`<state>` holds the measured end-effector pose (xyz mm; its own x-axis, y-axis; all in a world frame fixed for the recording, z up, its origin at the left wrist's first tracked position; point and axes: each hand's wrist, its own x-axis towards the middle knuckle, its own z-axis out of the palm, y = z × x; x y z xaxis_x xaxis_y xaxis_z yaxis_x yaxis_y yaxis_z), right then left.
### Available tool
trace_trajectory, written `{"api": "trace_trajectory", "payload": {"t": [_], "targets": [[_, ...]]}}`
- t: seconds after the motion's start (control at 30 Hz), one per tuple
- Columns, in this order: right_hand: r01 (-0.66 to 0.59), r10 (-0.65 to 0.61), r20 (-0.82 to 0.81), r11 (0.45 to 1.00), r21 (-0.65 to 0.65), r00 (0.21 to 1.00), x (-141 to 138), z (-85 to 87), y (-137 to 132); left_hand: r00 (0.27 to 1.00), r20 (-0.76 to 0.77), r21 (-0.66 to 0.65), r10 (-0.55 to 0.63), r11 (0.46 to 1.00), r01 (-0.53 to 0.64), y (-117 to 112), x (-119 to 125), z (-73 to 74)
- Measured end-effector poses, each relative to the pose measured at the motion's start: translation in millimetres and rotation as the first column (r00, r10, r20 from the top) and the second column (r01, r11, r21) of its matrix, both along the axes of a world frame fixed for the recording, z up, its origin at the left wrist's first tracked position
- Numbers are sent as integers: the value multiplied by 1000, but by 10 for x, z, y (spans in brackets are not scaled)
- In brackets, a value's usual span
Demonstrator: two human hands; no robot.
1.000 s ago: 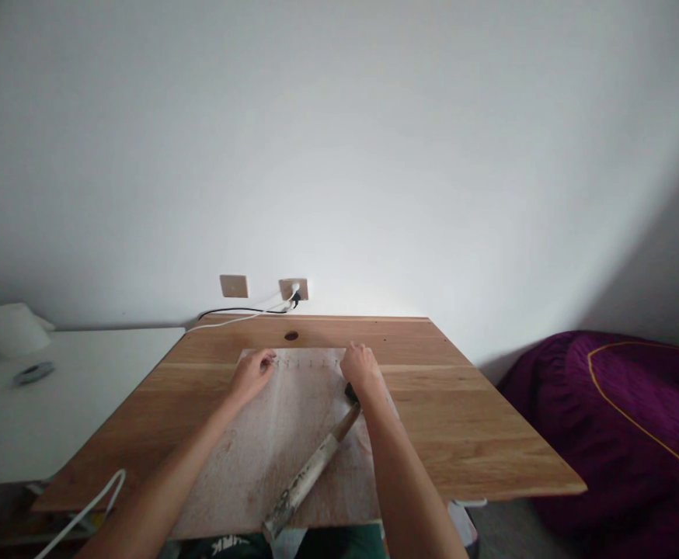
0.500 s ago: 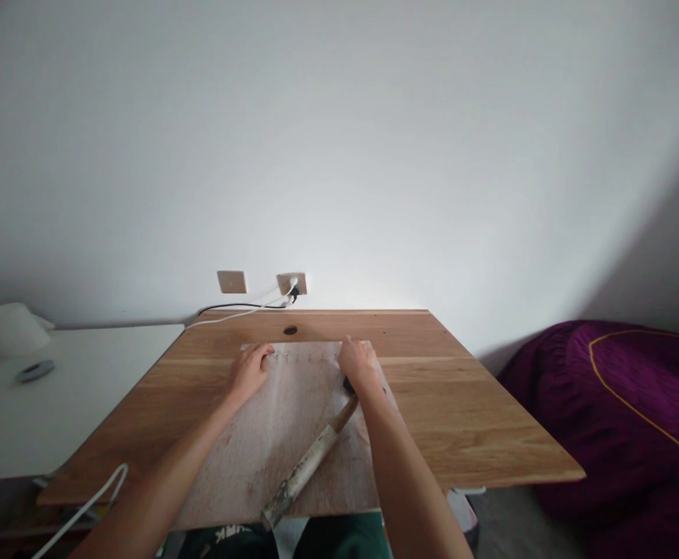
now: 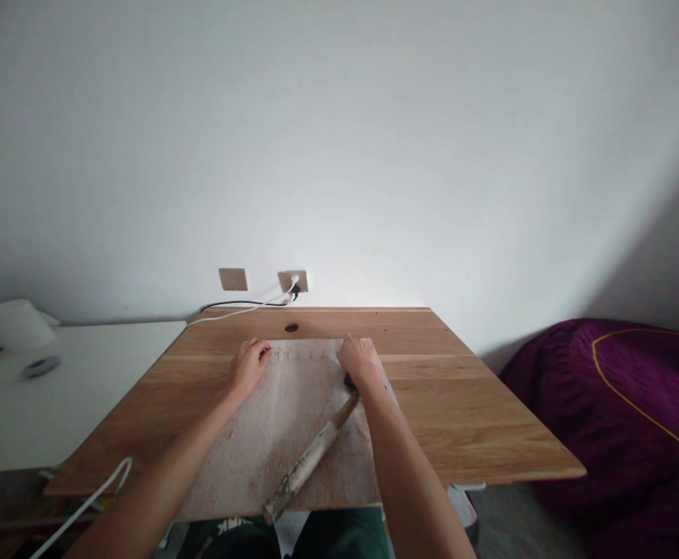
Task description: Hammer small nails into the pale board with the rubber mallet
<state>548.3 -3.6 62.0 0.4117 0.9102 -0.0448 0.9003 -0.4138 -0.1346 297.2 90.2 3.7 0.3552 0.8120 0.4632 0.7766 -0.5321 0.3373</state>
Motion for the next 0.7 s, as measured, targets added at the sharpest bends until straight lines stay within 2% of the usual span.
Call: {"api": "trace_trajectory", "payload": {"t": [0.1, 0.3, 0.47, 0.7], "targets": [[11, -11, 4, 1000, 6, 1000, -19, 5, -5, 999, 29, 13, -24, 1000, 24, -24, 5, 18], [-26, 26, 4, 1000, 8, 1000, -13, 17, 10, 960, 27, -33, -278, 960, 279, -109, 28, 36], [-96, 96, 18, 995, -1, 995, 10, -8, 41, 969, 63, 2, -240, 971, 240, -91, 40, 8], [-122, 123, 89, 992, -17, 988, -73, 11, 20, 959, 27, -36, -283, 958, 284, 10, 33, -51]]}}
